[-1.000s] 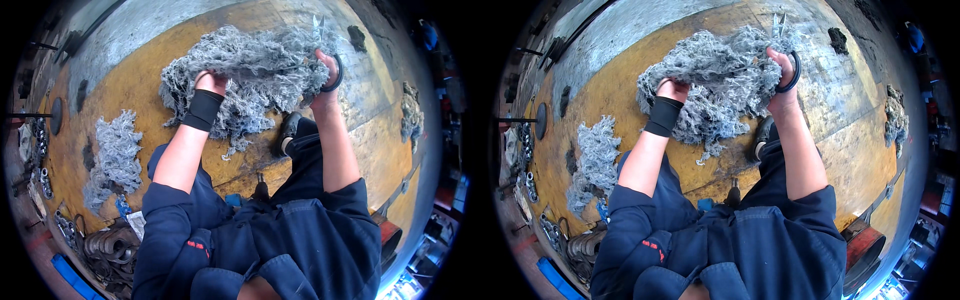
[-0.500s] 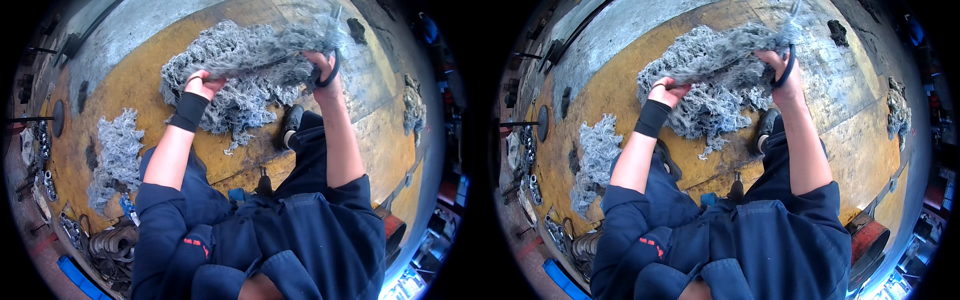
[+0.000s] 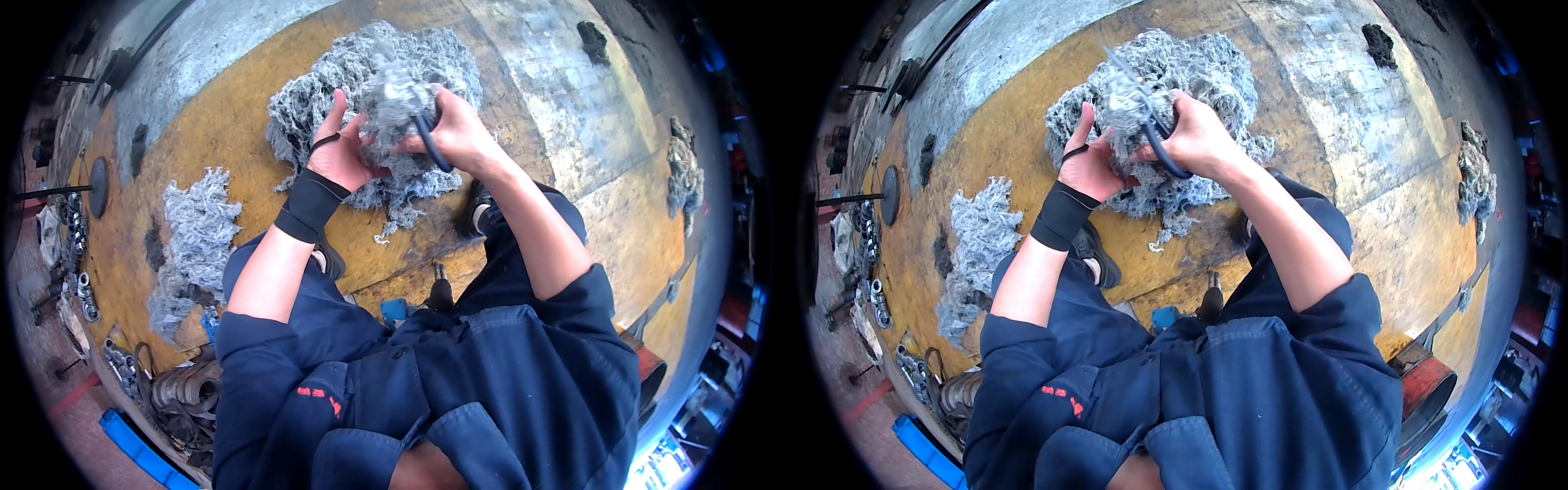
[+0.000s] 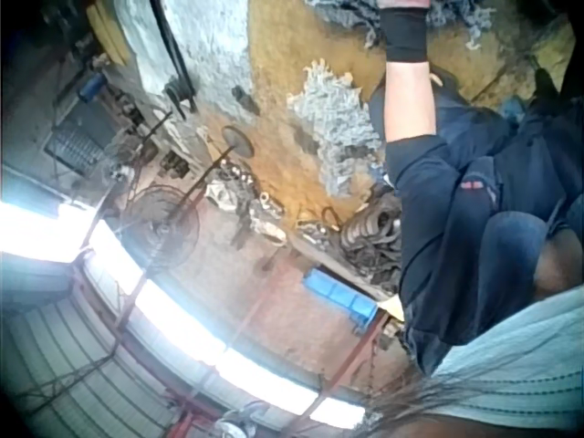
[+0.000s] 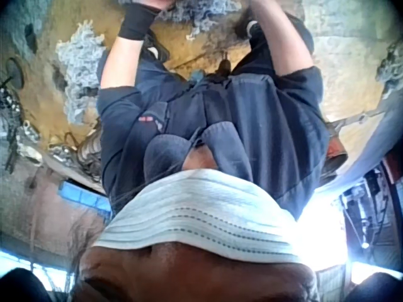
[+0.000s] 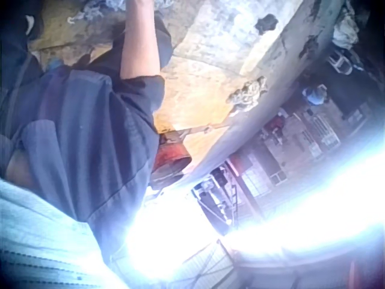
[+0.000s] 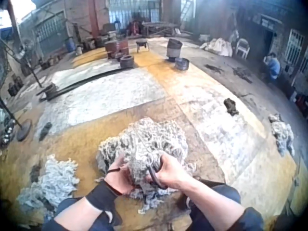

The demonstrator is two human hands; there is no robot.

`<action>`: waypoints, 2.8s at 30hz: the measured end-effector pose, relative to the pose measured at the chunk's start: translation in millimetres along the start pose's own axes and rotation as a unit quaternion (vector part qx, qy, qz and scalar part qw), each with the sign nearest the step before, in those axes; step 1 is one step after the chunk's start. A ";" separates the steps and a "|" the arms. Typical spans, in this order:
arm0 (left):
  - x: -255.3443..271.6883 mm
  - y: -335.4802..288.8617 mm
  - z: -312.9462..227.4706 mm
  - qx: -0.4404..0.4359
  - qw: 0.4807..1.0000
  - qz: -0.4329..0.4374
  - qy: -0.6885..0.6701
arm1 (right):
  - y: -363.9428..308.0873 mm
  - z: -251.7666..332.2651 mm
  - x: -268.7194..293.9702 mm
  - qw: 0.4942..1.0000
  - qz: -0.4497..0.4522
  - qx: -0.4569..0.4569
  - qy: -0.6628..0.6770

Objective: The person cuts through tangled grey fibrous scrap material using a pair of scissors, pulling portions of the material up with one hand while snipping with the other.

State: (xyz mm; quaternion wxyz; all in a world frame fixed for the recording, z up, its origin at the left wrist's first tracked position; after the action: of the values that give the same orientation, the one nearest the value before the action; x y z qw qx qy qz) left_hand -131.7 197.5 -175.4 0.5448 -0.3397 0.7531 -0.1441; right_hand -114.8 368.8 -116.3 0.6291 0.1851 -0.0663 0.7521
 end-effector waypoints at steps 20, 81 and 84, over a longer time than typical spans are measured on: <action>9.6 -9.7 29.5 -0.087 0.959 -0.094 -0.253 | -16.0 21.6 -74.9 0.933 -0.086 0.213 -0.278; -26.4 -91.9 55.1 -0.197 0.977 -0.051 -0.062 | 19.5 -56.5 -69.9 0.927 -0.217 -0.160 0.260; -13.2 -95.4 31.1 -0.074 0.997 -0.012 0.000 | 42.7 -44.5 -41.5 0.940 -0.296 -0.123 0.116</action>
State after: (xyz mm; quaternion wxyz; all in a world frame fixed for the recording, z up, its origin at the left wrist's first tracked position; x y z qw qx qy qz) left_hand -66.9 141.6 -121.2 0.5165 -0.3879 0.7576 -0.0944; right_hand -159.1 336.8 -166.7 0.8443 0.0294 -0.0270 0.5343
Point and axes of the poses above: each hand's wrist, its own y-axis towards the middle knuckle, its own x-axis out of the back of the hand, z = x × y, the point moved 4 cm from there along y, towards the middle knuckle, and after that the axes turned 14 degrees about x, right-handed, at the moved point
